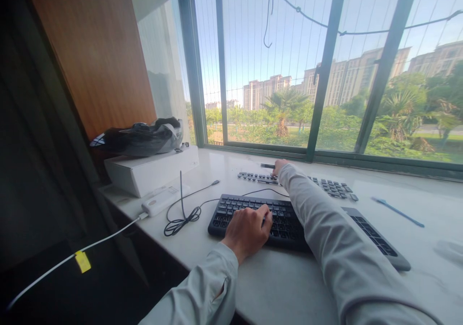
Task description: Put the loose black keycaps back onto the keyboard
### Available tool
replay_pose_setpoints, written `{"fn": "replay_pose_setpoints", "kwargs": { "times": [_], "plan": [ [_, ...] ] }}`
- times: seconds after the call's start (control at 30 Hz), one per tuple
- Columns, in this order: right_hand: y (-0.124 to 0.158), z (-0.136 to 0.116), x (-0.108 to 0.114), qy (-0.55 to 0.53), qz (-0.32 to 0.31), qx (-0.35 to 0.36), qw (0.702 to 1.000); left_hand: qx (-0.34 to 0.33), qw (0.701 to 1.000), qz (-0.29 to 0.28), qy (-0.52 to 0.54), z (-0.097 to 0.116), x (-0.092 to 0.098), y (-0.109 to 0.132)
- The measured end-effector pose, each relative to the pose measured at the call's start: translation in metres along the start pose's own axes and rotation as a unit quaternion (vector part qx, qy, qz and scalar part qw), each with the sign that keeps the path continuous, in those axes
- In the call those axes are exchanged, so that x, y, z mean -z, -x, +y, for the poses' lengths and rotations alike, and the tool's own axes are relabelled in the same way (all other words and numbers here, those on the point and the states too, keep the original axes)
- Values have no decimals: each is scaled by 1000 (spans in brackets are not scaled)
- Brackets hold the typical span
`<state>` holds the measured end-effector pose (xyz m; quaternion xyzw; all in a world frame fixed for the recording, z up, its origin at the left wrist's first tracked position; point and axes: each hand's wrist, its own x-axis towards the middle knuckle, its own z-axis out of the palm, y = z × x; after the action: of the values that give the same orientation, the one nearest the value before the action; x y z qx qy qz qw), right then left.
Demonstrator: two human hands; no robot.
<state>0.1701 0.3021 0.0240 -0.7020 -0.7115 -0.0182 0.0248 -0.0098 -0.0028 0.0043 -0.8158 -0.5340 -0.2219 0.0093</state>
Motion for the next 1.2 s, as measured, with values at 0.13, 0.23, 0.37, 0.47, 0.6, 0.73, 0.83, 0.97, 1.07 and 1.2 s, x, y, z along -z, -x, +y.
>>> {"fn": "replay_pose_setpoints", "kwargs": {
  "times": [0.13, 0.23, 0.37, 0.47, 0.6, 0.73, 0.83, 0.97, 1.07, 1.2],
  "plan": [
    [6, 0, 9, -12, 20, -12, 1000, 2, 1000, -3, 2, 0, 1, 0],
    [17, -1, 18, -23, 51, -11, 998, 17, 1000, 10, -2, 0, 2, 0],
    [40, -6, 31, -83, 75, 3, 994, 69, 997, 34, -3, 1, 4, -1],
    [63, -10, 39, -135, 98, 32, 985, 104, 993, 57, 3, 1, 3, -2],
    [102, -17, 46, -239, 120, 69, 961, 121, 989, 86, 3, -1, 1, -3],
    [144, -26, 44, -421, 152, 85, 890, 135, 987, 82, -3, -2, 0, -3],
    [174, -33, 37, -571, 156, 76, 803, 152, 985, 86, -17, -2, 1, -2],
    [203, -42, 21, -733, 146, 66, 661, 158, 984, 77, -31, -1, 1, 1],
    [215, -49, 9, -815, 148, 70, 556, 130, 989, 63, -29, 0, 3, 2],
    [218, -59, -1, -863, 125, 69, 484, 113, 992, 51, -22, 2, 6, 2]
  ]
}}
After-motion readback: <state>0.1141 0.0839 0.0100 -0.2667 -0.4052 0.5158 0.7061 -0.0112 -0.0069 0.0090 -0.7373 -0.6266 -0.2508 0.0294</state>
